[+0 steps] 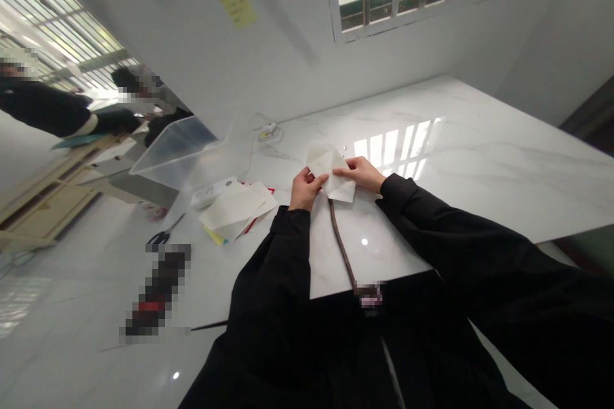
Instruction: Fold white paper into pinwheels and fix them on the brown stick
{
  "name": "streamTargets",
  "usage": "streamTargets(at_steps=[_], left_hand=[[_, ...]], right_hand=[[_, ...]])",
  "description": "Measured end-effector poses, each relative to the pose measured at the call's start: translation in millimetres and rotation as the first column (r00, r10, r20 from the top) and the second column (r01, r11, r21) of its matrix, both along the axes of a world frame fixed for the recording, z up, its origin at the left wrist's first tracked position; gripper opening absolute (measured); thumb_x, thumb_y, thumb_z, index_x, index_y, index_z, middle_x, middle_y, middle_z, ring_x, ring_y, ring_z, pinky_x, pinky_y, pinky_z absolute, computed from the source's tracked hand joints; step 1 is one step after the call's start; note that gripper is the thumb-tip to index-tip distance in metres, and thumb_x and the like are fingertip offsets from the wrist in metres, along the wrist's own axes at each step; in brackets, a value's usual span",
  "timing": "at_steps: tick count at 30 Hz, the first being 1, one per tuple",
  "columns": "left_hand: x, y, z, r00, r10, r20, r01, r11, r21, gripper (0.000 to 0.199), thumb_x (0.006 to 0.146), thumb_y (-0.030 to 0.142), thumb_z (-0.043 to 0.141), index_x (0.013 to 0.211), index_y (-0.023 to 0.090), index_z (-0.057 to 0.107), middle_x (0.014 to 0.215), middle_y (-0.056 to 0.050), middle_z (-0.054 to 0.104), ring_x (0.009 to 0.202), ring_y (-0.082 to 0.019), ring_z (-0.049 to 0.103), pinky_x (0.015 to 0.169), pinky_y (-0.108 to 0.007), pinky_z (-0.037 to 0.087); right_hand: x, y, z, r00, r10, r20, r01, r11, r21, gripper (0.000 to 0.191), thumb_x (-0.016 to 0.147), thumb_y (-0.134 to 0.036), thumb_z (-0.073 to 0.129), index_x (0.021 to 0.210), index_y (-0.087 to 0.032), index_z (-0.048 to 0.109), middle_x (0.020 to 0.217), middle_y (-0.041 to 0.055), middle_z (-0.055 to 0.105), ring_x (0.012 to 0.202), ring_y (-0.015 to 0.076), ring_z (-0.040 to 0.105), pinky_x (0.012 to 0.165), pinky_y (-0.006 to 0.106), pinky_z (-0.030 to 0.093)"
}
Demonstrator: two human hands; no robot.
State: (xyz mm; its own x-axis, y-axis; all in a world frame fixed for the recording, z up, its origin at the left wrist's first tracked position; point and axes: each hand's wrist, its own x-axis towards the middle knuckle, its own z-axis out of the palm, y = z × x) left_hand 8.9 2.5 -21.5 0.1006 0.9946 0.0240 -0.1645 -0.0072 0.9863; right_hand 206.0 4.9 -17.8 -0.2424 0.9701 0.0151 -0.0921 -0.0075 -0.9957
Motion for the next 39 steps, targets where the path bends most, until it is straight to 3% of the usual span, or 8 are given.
streamTargets(at_steps=[5, 10, 23, 39], left_hand=[[-0.3, -0.3, 2.9, 1.0, -0.004, -0.001, 0.004, 1.0, -0.005, 0.074, 0.056, 0.041, 0.097, 0.12, 0.017, 0.069, 0.105, -0.01, 0.08, 0.087, -0.021, 0.074, 0.075, -0.029, 0.058], [-0.5, 1.2, 5.2, 0.993, 0.099, -0.057, -0.101, 0.994, -0.04, 0.066, 0.057, 0.053, 0.095, 0.106, 0.017, 0.071, 0.086, -0.004, 0.076, 0.066, -0.012, 0.065, 0.06, -0.022, 0.048], [-1.5, 1.7, 0.7, 0.997, 0.043, -0.07, -0.042, 0.999, 0.023, 0.06, 0.059, 0.043, 0.095, 0.107, 0.015, 0.07, 0.089, -0.007, 0.079, 0.076, -0.019, 0.072, 0.075, -0.032, 0.058], [-6.6, 1.9, 5.3, 0.997, -0.04, -0.072, 0.045, 0.997, 0.065, 0.066, 0.058, 0.037, 0.096, 0.115, 0.015, 0.069, 0.101, -0.011, 0.08, 0.088, -0.023, 0.076, 0.087, -0.037, 0.059]], right_hand=[[-1.2, 0.4, -1.1, 0.999, -0.043, 0.013, 0.043, 0.999, 0.017, 0.026, 0.081, -0.034, 0.083, 0.084, -0.01, 0.077, 0.076, 0.005, 0.076, 0.064, 0.0133, 0.063, 0.057, 0.022, 0.047], [-2.5, 0.7, -0.8, 0.992, -0.094, -0.081, 0.092, 0.996, -0.019, 0.027, 0.081, -0.034, 0.084, 0.093, -0.01, 0.079, 0.085, 0.0071, 0.079, 0.07, 0.0154, 0.067, 0.064, 0.024, 0.053], [-1.0, 0.7, -0.8, 0.997, -0.053, -0.058, 0.052, 0.999, -0.008, 0.034, 0.08, -0.041, 0.086, 0.092, -0.011, 0.078, 0.09, 0.0086, 0.08, 0.075, 0.017, 0.069, 0.069, 0.026, 0.056], [0.0, -0.6, 0.3, 0.998, -0.014, -0.06, 0.013, 1.0, -0.016, 0.034, 0.078, -0.039, 0.088, 0.093, -0.01, 0.079, 0.089, 0.0086, 0.081, 0.074, 0.0167, 0.07, 0.069, 0.026, 0.056]])
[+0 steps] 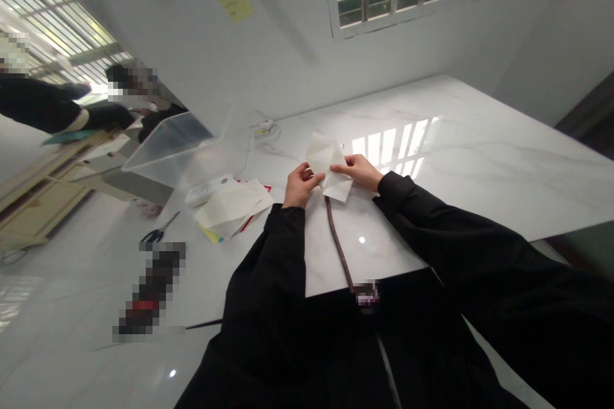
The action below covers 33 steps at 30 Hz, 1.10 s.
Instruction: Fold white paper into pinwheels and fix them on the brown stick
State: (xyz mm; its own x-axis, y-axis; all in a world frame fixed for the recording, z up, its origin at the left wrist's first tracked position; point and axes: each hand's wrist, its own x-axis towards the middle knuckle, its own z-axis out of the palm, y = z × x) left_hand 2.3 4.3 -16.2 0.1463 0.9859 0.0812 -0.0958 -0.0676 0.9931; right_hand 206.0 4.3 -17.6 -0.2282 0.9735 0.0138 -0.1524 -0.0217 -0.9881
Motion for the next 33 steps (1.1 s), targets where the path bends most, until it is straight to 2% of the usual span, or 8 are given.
streamTargets(at_steps=[5, 13, 25, 33], left_hand=[[1.2, -1.5, 1.4, 1.0, -0.023, -0.002, 0.023, 1.0, 0.007, 0.067, 0.059, 0.038, 0.096, 0.117, 0.015, 0.069, 0.103, -0.011, 0.08, 0.09, -0.023, 0.076, 0.091, -0.038, 0.058], [3.5, -0.9, -0.8, 1.0, 0.027, 0.002, -0.027, 1.0, 0.0, 0.06, 0.065, 0.048, 0.092, 0.111, 0.016, 0.07, 0.095, -0.009, 0.079, 0.084, -0.021, 0.074, 0.081, -0.033, 0.059], [2.8, 1.2, -5.0, 0.999, 0.033, -0.01, -0.034, 0.999, -0.003, 0.063, 0.062, 0.045, 0.094, 0.111, 0.015, 0.07, 0.092, -0.009, 0.079, 0.081, -0.021, 0.074, 0.08, -0.033, 0.059], [1.1, 1.9, -4.8, 1.0, 0.017, -0.004, -0.017, 1.0, -0.005, 0.063, 0.061, 0.044, 0.095, 0.112, 0.015, 0.071, 0.091, -0.008, 0.078, 0.082, -0.021, 0.074, 0.082, -0.034, 0.059]], right_hand=[[-0.6, 0.0, 0.0, 1.0, -0.003, 0.006, 0.003, 1.0, -0.03, 0.032, 0.079, -0.038, 0.089, 0.091, -0.01, 0.079, 0.087, 0.0096, 0.08, 0.072, 0.0171, 0.07, 0.066, 0.026, 0.057], [-0.9, 1.6, -2.5, 1.0, -0.015, 0.006, 0.015, 1.0, -0.009, 0.035, 0.078, -0.041, 0.088, 0.092, -0.01, 0.078, 0.091, 0.0097, 0.081, 0.075, 0.0182, 0.071, 0.067, 0.026, 0.057], [0.0, 2.8, -3.6, 0.991, -0.03, 0.133, 0.029, 0.999, 0.014, 0.031, 0.082, -0.04, 0.083, 0.085, -0.009, 0.079, 0.083, 0.009, 0.079, 0.07, 0.0167, 0.067, 0.062, 0.024, 0.053], [0.3, 0.4, -0.5, 0.99, -0.028, 0.137, 0.025, 0.999, 0.023, 0.032, 0.08, -0.041, 0.084, 0.084, -0.009, 0.079, 0.081, 0.0085, 0.078, 0.068, 0.0162, 0.066, 0.06, 0.024, 0.051]])
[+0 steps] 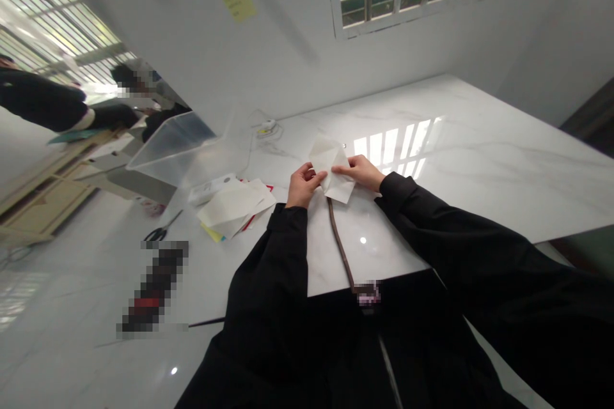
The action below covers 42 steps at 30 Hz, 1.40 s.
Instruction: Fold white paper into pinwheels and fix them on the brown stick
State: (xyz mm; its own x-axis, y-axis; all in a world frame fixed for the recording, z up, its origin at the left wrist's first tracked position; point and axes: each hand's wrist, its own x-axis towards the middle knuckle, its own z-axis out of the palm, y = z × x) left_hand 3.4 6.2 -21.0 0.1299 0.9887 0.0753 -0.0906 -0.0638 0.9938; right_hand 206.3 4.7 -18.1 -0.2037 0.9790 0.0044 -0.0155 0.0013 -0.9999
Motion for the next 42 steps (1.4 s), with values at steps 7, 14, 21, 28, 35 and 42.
streamTargets(at_steps=[7, 14, 21, 28, 35, 42], left_hand=[[-1, -5, 2.7, 0.998, -0.051, -0.019, 0.051, 0.999, -0.016, 0.07, 0.062, 0.046, 0.095, 0.119, 0.013, 0.07, 0.101, -0.012, 0.08, 0.087, -0.024, 0.076, 0.083, -0.036, 0.061], [-4, -9, 5.4, 0.996, -0.078, -0.046, 0.077, 0.997, -0.023, 0.068, 0.063, 0.047, 0.095, 0.117, 0.013, 0.072, 0.107, -0.015, 0.08, 0.094, -0.028, 0.077, 0.087, -0.039, 0.061], [-7, -9, 10.5, 0.994, -0.097, -0.059, 0.097, 0.995, -0.003, 0.065, 0.063, 0.045, 0.096, 0.115, 0.012, 0.074, 0.108, -0.014, 0.081, 0.102, -0.029, 0.076, 0.094, -0.041, 0.06], [-11, -9, 10.0, 0.995, -0.051, -0.089, 0.051, 0.999, -0.001, 0.061, 0.068, 0.043, 0.093, 0.117, 0.013, 0.075, 0.119, -0.015, 0.079, 0.1, -0.028, 0.076, 0.09, -0.039, 0.059], [-11, -10, 4.9, 0.998, -0.049, -0.031, 0.048, 0.998, -0.037, 0.061, 0.069, 0.04, 0.093, 0.121, 0.013, 0.074, 0.119, -0.015, 0.079, 0.102, -0.028, 0.075, 0.088, -0.037, 0.058], [-10, -11, 8.7, 0.996, -0.057, -0.067, 0.054, 0.997, -0.052, 0.061, 0.067, 0.041, 0.093, 0.117, 0.012, 0.075, 0.114, -0.015, 0.08, 0.098, -0.026, 0.075, 0.085, -0.035, 0.058]], right_hand=[[-2, -3, 2.4, 0.999, -0.003, 0.047, 0.004, 1.0, -0.023, 0.037, 0.073, -0.045, 0.09, 0.078, -0.01, 0.079, 0.077, 0.0094, 0.077, 0.066, 0.0174, 0.065, 0.055, 0.024, 0.049], [-5, -8, 2.7, 1.0, -0.002, 0.025, 0.003, 0.999, -0.05, 0.035, 0.075, -0.044, 0.088, 0.075, -0.011, 0.078, 0.072, 0.0082, 0.075, 0.061, 0.0168, 0.064, 0.054, 0.025, 0.048], [-7, -2, -2.5, 0.998, 0.038, 0.049, -0.037, 0.999, -0.018, 0.042, 0.077, -0.05, 0.085, 0.081, -0.009, 0.078, 0.076, 0.0091, 0.076, 0.066, 0.0182, 0.065, 0.058, 0.026, 0.049], [-9, -1, 0.7, 0.986, 0.136, -0.097, -0.141, 0.989, -0.052, 0.041, 0.094, -0.052, 0.066, 0.093, -0.012, 0.075, 0.091, 0.0109, 0.078, 0.079, 0.0221, 0.07, 0.069, 0.03, 0.055], [-7, 5, -4.1, 0.993, 0.098, -0.064, -0.098, 0.995, 0.003, 0.023, 0.089, -0.032, 0.064, 0.095, -0.012, 0.075, 0.091, 0.007, 0.077, 0.083, 0.021, 0.069, 0.073, 0.028, 0.053], [-7, 6, -11.0, 0.997, 0.071, 0.041, -0.074, 0.995, 0.068, 0.031, 0.083, -0.042, 0.074, 0.085, -0.011, 0.076, 0.078, 0.0073, 0.074, 0.07, 0.0192, 0.064, 0.059, 0.027, 0.047]])
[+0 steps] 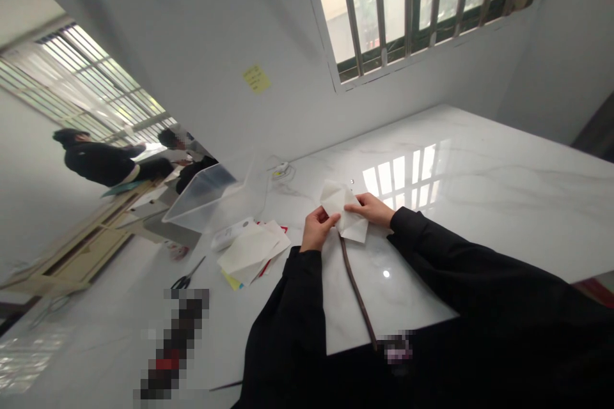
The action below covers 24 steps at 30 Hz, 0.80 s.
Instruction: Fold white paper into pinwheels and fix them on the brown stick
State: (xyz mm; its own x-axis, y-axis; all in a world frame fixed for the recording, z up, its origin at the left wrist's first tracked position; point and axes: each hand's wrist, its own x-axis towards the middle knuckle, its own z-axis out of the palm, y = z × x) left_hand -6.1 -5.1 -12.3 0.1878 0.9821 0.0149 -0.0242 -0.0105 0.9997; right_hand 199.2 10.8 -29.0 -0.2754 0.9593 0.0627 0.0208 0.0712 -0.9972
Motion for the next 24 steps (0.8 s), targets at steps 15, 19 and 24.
streamTargets(at_steps=[15, 19, 24], left_hand=[[10, -11, 15.4, 0.981, 0.102, -0.168, -0.055, 0.963, 0.265, 0.055, 0.073, 0.033, 0.086, 0.124, 0.022, 0.071, 0.103, -0.003, 0.072, 0.069, -0.01, 0.068, 0.068, -0.022, 0.054], [11, -11, 11.7, 0.97, 0.086, -0.226, -0.027, 0.968, 0.25, 0.036, 0.074, 0.038, 0.087, 0.103, 0.018, 0.077, 0.097, -0.005, 0.076, 0.075, -0.014, 0.071, 0.069, -0.024, 0.055], [10, -9, 8.1, 0.966, 0.103, -0.238, -0.046, 0.971, 0.235, 0.034, 0.074, 0.044, 0.087, 0.092, 0.017, 0.078, 0.08, -0.005, 0.077, 0.072, -0.018, 0.073, 0.069, -0.027, 0.056]], right_hand=[[-7, 4, 2.3, 0.83, -0.341, -0.442, 0.224, 0.929, -0.295, 0.02, 0.088, -0.032, 0.073, 0.095, -0.013, 0.073, 0.09, 0.0097, 0.079, 0.076, 0.0203, 0.072, 0.07, 0.03, 0.058], [-6, 1, 8.5, 0.818, -0.339, -0.464, 0.185, 0.92, -0.346, 0.013, 0.089, -0.025, 0.072, 0.092, -0.012, 0.073, 0.086, 0.0086, 0.078, 0.072, 0.0183, 0.071, 0.068, 0.028, 0.057], [-5, -2, 12.6, 0.845, -0.292, -0.448, 0.139, 0.929, -0.343, 0.012, 0.088, -0.024, 0.073, 0.085, -0.012, 0.072, 0.078, 0.0062, 0.075, 0.068, 0.0161, 0.067, 0.064, 0.026, 0.053]])
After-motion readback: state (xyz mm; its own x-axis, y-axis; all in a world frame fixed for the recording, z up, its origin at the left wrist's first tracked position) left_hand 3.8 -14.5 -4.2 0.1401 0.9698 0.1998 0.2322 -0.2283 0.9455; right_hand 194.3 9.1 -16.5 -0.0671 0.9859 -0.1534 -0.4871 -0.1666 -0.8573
